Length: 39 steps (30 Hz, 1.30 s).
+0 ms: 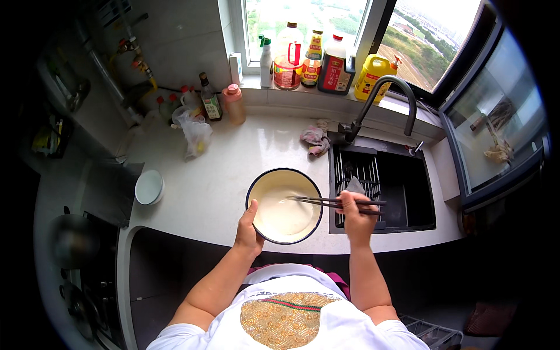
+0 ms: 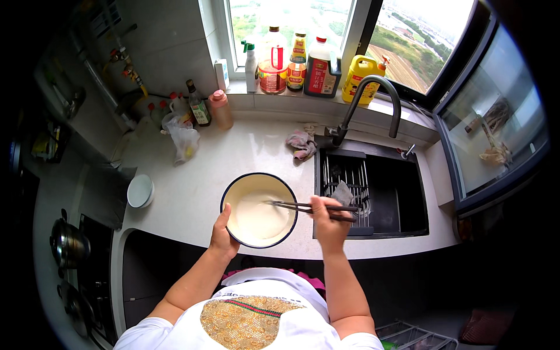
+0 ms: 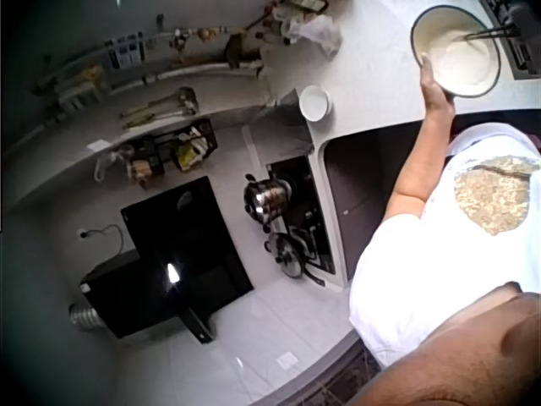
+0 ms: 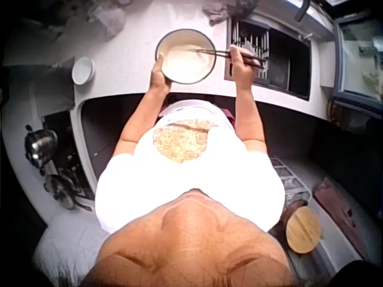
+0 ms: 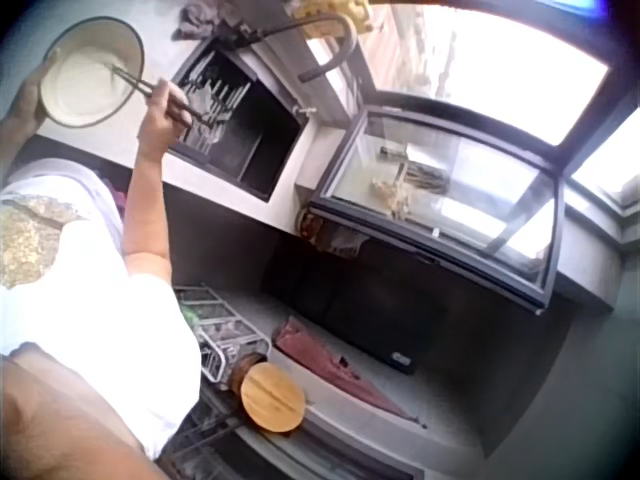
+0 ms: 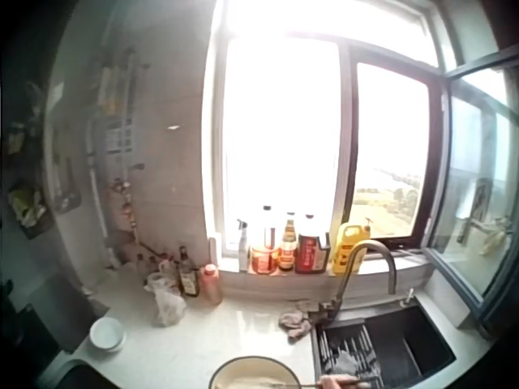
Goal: The person whisks a pale yellow liquid in a white and black bowl using a pair of chopsticks.
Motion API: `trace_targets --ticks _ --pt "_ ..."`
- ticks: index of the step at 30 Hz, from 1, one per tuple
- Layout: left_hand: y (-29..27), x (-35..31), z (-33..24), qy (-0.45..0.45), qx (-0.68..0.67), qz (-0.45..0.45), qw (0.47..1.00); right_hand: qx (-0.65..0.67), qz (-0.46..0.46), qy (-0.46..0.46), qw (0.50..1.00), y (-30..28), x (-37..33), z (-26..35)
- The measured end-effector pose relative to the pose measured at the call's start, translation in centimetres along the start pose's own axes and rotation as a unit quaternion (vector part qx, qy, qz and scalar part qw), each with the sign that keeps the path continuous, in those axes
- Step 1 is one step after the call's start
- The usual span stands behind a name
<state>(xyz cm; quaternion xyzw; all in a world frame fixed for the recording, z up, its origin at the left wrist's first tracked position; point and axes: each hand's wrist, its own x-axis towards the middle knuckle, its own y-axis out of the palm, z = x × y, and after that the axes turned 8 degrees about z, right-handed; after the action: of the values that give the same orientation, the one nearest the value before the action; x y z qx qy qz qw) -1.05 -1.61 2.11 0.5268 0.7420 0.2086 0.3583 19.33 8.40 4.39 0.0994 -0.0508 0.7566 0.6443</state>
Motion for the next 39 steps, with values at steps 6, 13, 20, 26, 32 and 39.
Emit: trace_targets --ticks 6,13,20,26,32,39 --pt "-0.4 -0.1 0.1 0.009 -0.005 -0.012 1.000 -0.008 0.019 -0.015 1.000 -0.5 0.4 2.5" --pt "-0.5 0.0 0.0 0.019 -0.016 -0.008 1.000 0.052 0.085 0.106 0.989 1.1 -0.1 0.9" --pt "-1.4 0.0 0.3 0.026 0.009 -0.030 0.999 -0.044 0.024 0.042 0.998 -1.8 1.2 1.8" --pt "-0.8 0.2 0.8 0.019 -0.015 -0.003 1.000 0.085 0.114 0.137 0.980 1.6 -0.8 2.1" --pt "-1.0 -0.1 0.5 0.024 -0.004 -0.017 1.000 0.017 0.032 0.069 0.997 0.2 0.1 1.0" --pt "-0.7 -0.1 0.2 0.026 -0.007 -0.024 0.999 -0.008 0.021 0.031 0.999 -0.6 0.4 2.2"
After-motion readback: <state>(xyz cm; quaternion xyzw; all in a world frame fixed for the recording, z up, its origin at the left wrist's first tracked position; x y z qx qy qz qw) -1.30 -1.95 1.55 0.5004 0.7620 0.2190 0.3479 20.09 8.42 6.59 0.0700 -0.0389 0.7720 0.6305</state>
